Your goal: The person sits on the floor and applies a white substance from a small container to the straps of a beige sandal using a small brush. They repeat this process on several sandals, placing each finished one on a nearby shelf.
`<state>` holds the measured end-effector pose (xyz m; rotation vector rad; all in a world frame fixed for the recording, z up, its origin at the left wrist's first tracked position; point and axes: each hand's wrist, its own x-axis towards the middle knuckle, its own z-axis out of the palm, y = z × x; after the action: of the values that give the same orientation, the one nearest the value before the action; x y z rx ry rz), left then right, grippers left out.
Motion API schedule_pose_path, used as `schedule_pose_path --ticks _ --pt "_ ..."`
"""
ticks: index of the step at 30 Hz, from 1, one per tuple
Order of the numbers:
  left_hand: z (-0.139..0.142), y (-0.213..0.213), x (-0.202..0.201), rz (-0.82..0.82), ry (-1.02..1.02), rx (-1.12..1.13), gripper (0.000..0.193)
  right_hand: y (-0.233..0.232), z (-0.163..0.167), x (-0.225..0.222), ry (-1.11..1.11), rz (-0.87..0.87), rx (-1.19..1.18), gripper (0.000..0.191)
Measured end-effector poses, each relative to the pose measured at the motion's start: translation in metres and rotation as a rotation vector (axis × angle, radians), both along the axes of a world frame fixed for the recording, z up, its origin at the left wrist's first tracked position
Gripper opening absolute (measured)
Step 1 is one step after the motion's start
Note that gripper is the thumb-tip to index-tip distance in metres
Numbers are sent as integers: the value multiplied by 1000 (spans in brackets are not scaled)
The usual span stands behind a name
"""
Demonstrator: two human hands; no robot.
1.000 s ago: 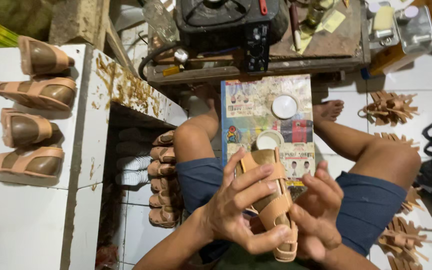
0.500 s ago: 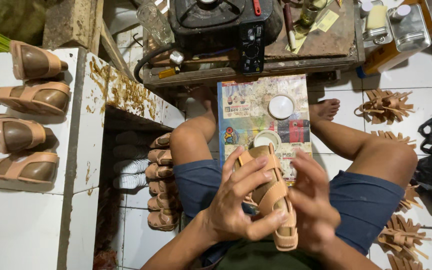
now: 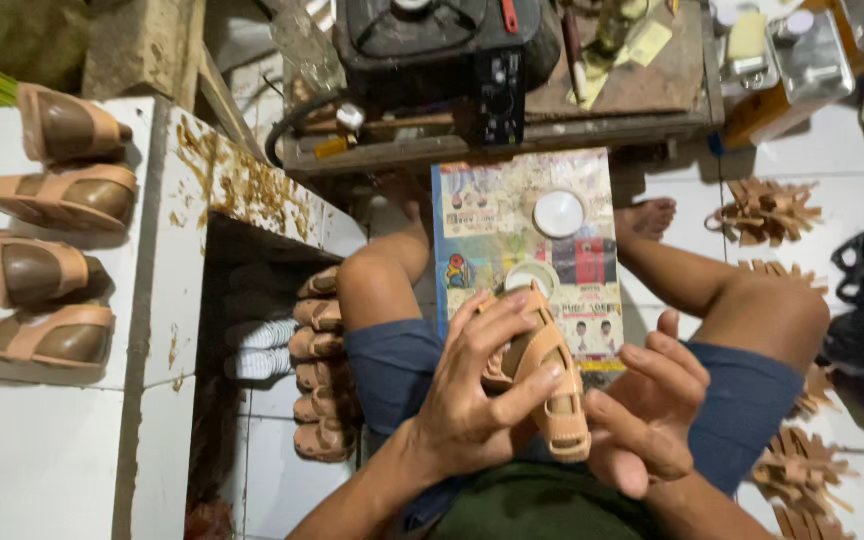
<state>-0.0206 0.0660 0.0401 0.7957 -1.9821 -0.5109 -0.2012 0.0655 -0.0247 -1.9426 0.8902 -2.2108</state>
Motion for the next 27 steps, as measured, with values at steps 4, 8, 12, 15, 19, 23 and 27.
schedule_pose_path --ticks 4,8,12,15,19,23,27 --pt "-2 0 0 -1 -18 -7 64 -3 4 -1 26 -44 8 67" --pt "-3 0 0 -2 -30 -28 64 -6 8 -4 -4 -53 7 65" --pt "-7 -1 -2 7 -51 16 67 1 5 -2 -48 217 215 72" --pt "-16 -5 0 26 5 17 70 10 -1 -5 -123 386 230 72" --pt "-36 -9 14 55 88 97 79 -8 -21 -18 -272 471 679 44" --pt "-53 -5 30 140 139 115 83 -70 -72 -25 832 213 972 34" --pt "-59 2 40 208 134 127 82 -106 -134 -15 995 136 622 52"
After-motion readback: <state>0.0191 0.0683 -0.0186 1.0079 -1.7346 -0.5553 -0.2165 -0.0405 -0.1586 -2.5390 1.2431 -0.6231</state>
